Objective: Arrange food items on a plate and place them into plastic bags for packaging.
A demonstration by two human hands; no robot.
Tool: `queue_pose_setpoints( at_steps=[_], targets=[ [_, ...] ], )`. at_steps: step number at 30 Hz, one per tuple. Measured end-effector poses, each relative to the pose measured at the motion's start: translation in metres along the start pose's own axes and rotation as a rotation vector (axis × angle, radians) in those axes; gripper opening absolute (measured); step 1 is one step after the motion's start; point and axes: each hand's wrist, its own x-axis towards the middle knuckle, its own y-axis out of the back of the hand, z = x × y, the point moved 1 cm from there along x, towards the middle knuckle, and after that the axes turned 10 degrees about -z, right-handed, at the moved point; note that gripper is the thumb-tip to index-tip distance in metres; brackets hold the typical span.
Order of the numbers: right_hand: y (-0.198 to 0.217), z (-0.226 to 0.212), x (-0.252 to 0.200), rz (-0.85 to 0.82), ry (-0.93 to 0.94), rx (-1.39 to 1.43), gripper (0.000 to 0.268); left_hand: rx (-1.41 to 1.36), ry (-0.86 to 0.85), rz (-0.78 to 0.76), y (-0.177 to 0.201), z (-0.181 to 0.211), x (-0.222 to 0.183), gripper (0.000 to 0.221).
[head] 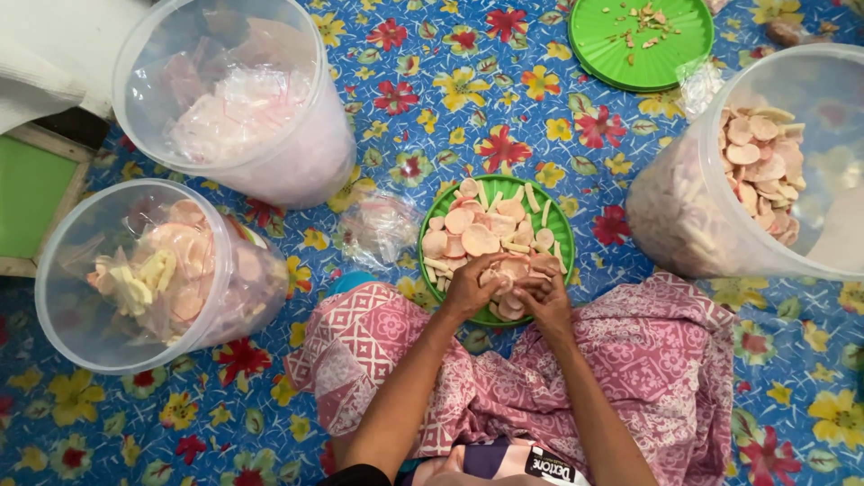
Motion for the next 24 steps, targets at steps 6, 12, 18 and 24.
queue_pose_setpoints(
  at_steps=[6, 12, 18, 24],
  targets=[
    [0.001, -0.003, -0.004, -0.049, 0.032, -0.086, 0.06, -0.055, 0.073, -0.022, 0.0, 0.018, -0.004, 0.048],
    [-0.01, -0.011, -0.013, -0.152, 0.094, -0.289, 0.05, 0.045, 0.043, -0.043, 0.002, 0.004, -0.01, 0.024],
    [-0.013, -0.022, -0.016, -0.124, 0.155, -0.257, 0.056, 0.058, 0.001, -0.041, -0.002, -0.013, -0.009, 0.013],
    [-0.004, -0.005, -0.014, -0.029, 0.095, -0.18, 0.052, 0.007, 0.006, 0.006, -0.004, -0.018, -0.01, 0.009]
  ],
)
